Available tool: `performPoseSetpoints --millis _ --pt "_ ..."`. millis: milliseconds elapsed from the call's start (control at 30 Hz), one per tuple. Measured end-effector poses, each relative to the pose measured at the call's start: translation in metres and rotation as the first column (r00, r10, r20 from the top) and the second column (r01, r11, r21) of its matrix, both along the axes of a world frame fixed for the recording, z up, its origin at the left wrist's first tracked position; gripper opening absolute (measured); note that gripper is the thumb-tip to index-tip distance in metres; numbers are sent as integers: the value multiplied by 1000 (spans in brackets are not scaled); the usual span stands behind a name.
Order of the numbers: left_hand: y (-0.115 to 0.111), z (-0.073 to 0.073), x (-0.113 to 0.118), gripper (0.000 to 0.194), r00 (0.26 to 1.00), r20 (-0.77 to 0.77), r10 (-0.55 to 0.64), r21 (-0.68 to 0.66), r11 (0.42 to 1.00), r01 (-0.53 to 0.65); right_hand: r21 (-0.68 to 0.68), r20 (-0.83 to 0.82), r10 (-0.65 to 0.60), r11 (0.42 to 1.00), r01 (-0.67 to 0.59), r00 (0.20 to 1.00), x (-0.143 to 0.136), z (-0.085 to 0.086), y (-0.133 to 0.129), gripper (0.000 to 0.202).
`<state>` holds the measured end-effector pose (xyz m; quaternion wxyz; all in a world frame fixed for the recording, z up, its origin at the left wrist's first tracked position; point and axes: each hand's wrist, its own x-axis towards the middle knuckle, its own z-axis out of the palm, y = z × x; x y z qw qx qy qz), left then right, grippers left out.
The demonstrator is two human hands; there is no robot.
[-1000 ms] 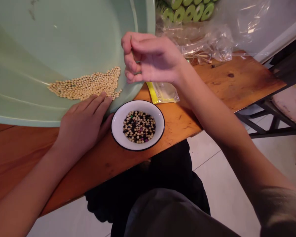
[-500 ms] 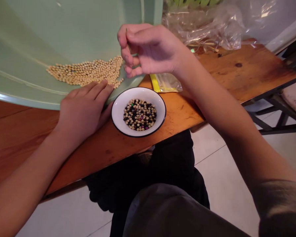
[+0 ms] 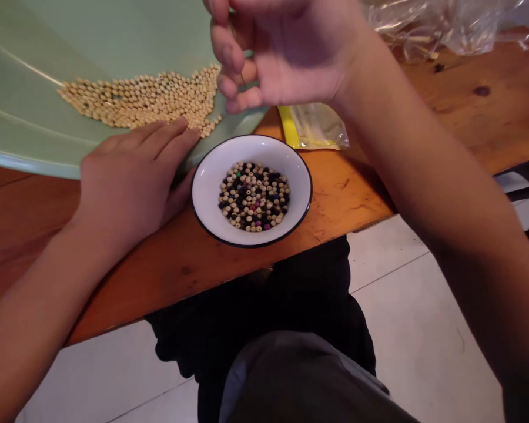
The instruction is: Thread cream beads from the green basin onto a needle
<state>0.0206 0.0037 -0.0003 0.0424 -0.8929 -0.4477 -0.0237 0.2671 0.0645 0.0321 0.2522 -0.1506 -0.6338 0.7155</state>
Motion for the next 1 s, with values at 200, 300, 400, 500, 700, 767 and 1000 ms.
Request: performPoseSetpoints --millis 200,300,400,500,700,767,1000 --pt "2 -2 -2 53 1000 19 -7 -13 1000 7 49 -17 38 998 -38 999 -4 -3 1 43" --pt "1 -2 0 52 1000 13 -2 1 1000 2 90 -27 63 994 -60 998 -4 -7 5 35" --pt "0 -2 1 51 1000 -19 1 36 999 0 81 -84 16 997 -9 996 -5 -7 5 25" --pt "2 -4 1 49 998 -54 -18 68 997 22 61 -93 -188 979 194 978 -12 -1 0 21" --pt "8 -10 -1 48 994 -71 -87 145 985 97 553 14 -662 630 545 750 -30 7 -10 7" --pt "8 -11 -2 47 991 -82 -108 169 978 121 818 93 -753 430 381 651 -34 1 -9 8" --pt "7 -15 -3 43 992 -77 -100 252 961 116 928 330 -785 373 -26 524 -31 -18 -8 26"
